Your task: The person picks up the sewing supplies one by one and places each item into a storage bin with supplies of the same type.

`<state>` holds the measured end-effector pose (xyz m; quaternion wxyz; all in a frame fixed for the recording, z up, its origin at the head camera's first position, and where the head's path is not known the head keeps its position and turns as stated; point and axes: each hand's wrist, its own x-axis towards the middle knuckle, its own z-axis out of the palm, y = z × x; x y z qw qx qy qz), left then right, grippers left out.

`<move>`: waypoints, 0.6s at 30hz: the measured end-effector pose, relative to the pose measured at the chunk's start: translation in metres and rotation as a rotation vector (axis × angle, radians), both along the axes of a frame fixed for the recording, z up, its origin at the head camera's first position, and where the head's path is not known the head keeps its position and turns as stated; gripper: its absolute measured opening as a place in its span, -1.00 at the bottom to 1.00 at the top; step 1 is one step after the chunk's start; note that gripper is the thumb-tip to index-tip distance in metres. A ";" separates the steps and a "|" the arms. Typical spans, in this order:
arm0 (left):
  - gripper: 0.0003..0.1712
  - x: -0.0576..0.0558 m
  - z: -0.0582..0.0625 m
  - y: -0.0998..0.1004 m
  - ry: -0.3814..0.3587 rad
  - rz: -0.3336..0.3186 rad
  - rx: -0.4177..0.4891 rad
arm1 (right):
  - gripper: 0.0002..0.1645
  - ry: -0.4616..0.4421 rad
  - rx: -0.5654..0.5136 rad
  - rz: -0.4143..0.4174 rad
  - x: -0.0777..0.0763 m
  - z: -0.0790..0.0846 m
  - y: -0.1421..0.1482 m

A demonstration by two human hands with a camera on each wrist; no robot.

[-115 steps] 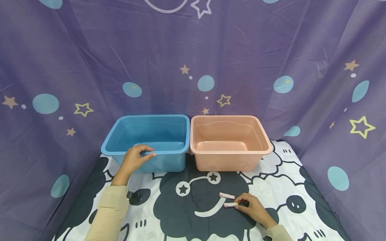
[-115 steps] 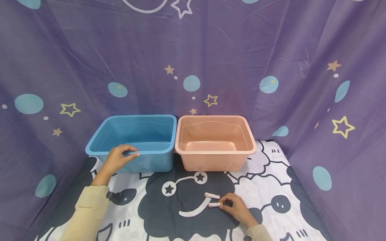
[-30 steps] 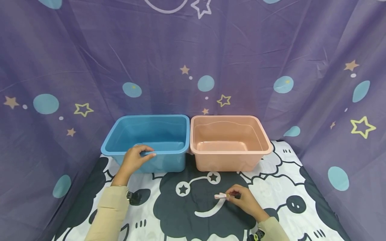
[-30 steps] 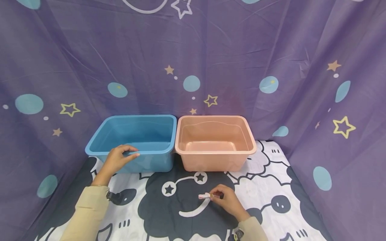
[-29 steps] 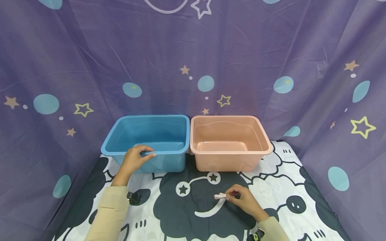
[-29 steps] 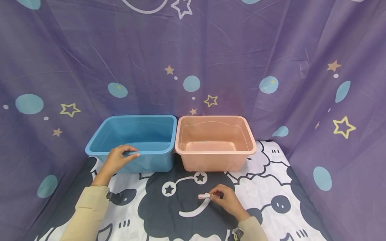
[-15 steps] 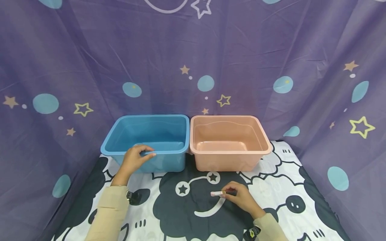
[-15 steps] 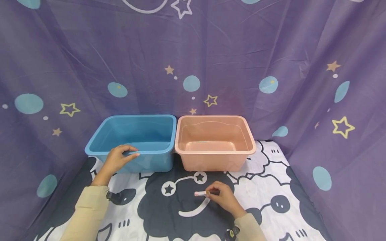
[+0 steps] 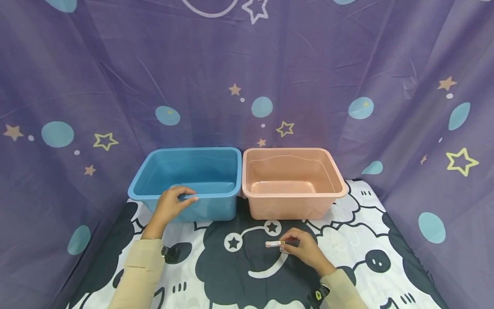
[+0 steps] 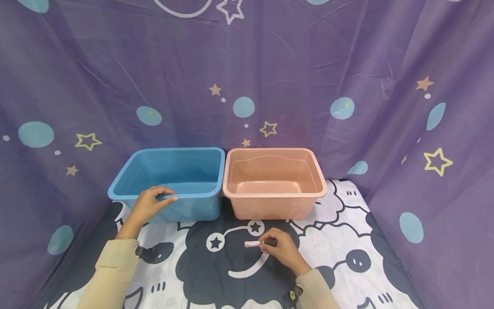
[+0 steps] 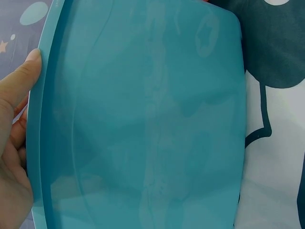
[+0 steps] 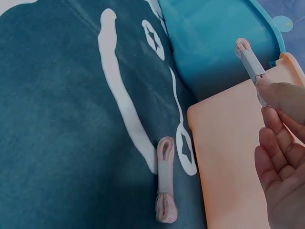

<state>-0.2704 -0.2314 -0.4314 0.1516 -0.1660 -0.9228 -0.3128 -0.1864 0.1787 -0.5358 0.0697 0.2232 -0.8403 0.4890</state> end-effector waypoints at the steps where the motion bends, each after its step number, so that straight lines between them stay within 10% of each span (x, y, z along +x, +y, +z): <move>1: -0.68 0.000 0.000 0.000 0.000 -0.001 0.002 | -0.79 0.009 -0.008 0.007 -0.001 0.000 -0.001; 18: -0.70 0.000 -0.002 0.000 0.003 0.007 0.010 | -0.83 -0.021 -0.004 -0.016 -0.008 0.022 -0.016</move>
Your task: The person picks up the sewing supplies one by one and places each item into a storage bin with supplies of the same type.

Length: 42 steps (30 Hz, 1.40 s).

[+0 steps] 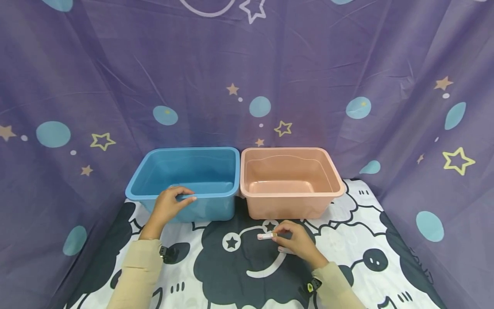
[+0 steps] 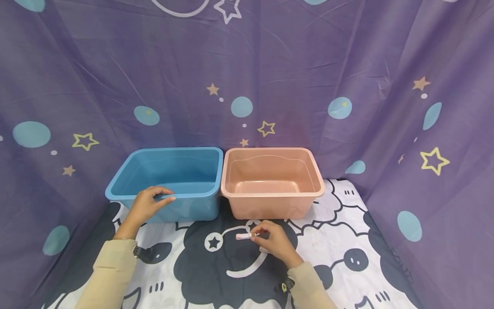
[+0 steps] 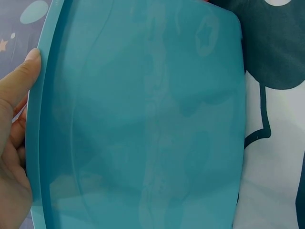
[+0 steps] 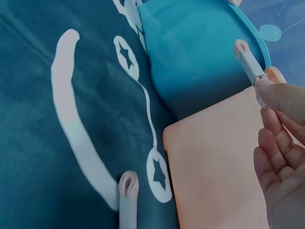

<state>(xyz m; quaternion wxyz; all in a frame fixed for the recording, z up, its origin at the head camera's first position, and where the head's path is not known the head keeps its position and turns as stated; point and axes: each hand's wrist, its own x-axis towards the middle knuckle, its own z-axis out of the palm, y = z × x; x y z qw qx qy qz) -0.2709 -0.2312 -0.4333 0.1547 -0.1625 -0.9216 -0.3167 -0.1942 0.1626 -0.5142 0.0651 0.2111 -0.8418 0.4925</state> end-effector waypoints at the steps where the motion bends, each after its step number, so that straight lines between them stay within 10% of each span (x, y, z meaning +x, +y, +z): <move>1: -0.70 0.000 0.000 0.000 0.000 -0.001 0.000 | -0.82 -0.008 0.003 -0.006 0.000 0.002 -0.002; 42: -0.70 0.000 -0.001 -0.001 0.015 0.005 -0.001 | -0.83 0.053 -0.065 0.116 -0.016 0.056 -0.037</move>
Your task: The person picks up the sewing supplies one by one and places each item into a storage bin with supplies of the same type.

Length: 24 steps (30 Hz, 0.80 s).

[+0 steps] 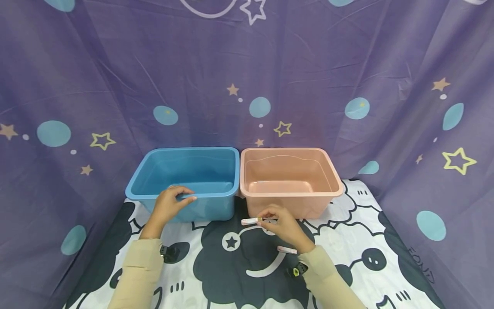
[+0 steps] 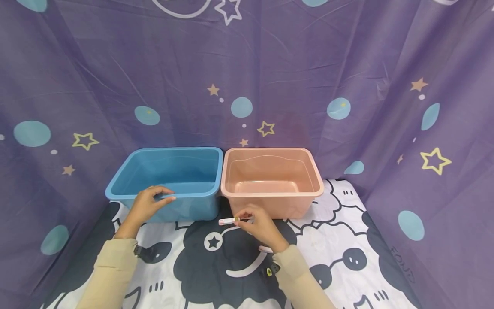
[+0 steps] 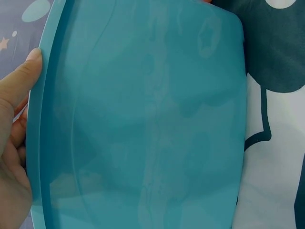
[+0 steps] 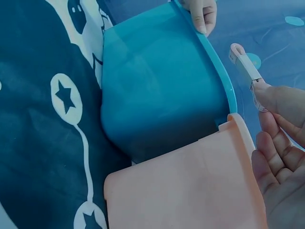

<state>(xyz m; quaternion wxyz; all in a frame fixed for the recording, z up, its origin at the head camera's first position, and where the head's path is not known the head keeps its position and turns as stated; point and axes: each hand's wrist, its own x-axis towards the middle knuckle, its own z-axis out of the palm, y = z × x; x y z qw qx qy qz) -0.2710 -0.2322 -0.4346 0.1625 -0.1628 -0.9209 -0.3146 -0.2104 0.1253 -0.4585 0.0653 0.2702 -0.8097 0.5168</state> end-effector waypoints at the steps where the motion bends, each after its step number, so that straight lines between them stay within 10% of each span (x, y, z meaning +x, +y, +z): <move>1: -0.70 0.000 0.000 0.000 -0.001 0.000 0.001 | -0.84 0.002 -0.002 0.003 -0.001 0.001 -0.002; 24: -0.71 0.000 0.002 0.001 0.004 0.001 -0.001 | -0.82 0.001 -0.040 -0.044 -0.035 0.026 -0.015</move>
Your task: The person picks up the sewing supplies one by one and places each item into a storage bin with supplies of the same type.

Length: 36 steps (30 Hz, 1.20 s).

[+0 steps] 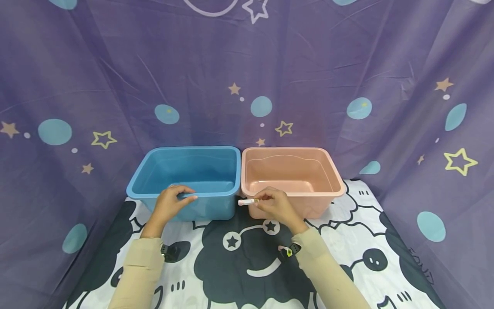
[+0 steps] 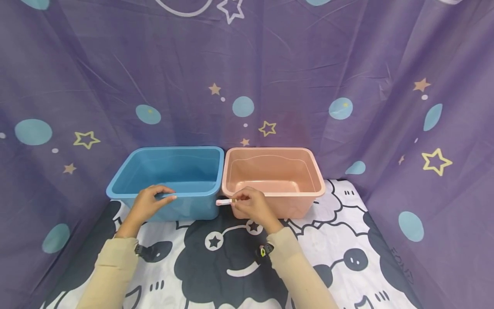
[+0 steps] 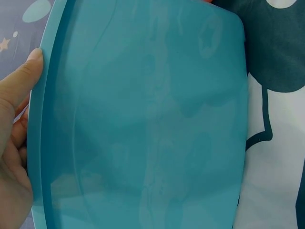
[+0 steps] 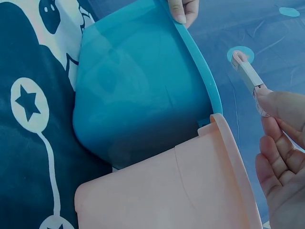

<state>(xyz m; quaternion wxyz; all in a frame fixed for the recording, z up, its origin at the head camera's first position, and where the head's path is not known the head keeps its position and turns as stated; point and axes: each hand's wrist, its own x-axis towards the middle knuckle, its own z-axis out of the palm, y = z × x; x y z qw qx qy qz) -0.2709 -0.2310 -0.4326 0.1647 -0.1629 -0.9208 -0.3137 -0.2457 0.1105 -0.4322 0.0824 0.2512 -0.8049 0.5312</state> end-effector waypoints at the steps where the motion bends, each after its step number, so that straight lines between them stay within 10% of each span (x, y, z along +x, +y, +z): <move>1: -0.71 0.000 0.000 0.000 -0.001 0.001 0.000 | -0.82 0.004 0.000 -0.002 0.000 0.000 0.000; 36: -0.71 0.001 0.001 0.000 -0.020 0.003 -0.011 | -0.84 0.015 0.020 -0.052 -0.020 0.020 -0.030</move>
